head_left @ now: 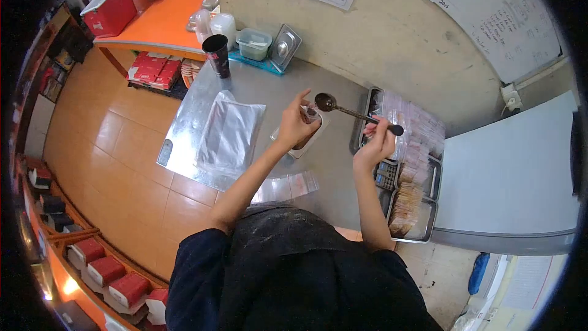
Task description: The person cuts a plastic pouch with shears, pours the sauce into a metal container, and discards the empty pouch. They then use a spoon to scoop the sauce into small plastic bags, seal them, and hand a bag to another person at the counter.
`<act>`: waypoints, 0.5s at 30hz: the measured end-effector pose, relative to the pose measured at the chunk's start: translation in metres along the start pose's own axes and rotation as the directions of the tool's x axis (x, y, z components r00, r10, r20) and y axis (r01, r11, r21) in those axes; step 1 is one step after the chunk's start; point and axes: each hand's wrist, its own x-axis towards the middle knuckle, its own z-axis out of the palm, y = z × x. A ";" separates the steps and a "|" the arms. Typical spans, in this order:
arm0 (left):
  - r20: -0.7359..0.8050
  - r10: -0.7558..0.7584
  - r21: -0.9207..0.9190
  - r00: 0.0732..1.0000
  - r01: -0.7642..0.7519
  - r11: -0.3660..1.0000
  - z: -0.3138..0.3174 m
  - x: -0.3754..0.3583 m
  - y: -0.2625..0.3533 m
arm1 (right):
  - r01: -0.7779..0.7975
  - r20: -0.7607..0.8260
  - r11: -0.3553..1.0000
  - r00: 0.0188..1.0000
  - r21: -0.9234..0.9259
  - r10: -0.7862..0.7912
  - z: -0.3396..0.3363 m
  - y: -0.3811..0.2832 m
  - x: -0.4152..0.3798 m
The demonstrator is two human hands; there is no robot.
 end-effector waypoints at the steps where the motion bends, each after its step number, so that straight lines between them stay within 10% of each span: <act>1: 0.001 0.001 -0.002 1.000 -0.001 1.000 -0.001 -0.001 -0.001 | -0.088 -0.041 0.991 0.995 0.102 0.093 0.001 0.003 0.004; 7: -0.015 0.001 0.026 1.000 -0.001 1.000 -0.012 -0.006 -0.011 | -0.435 -0.170 0.786 0.819 0.438 0.548 -0.024 0.053 0.018; 15: -0.025 0.067 0.101 0.997 -0.064 0.993 -0.023 -0.007 -0.009 | -0.419 0.179 0.837 0.847 -0.353 0.500 -0.018 0.088 -0.013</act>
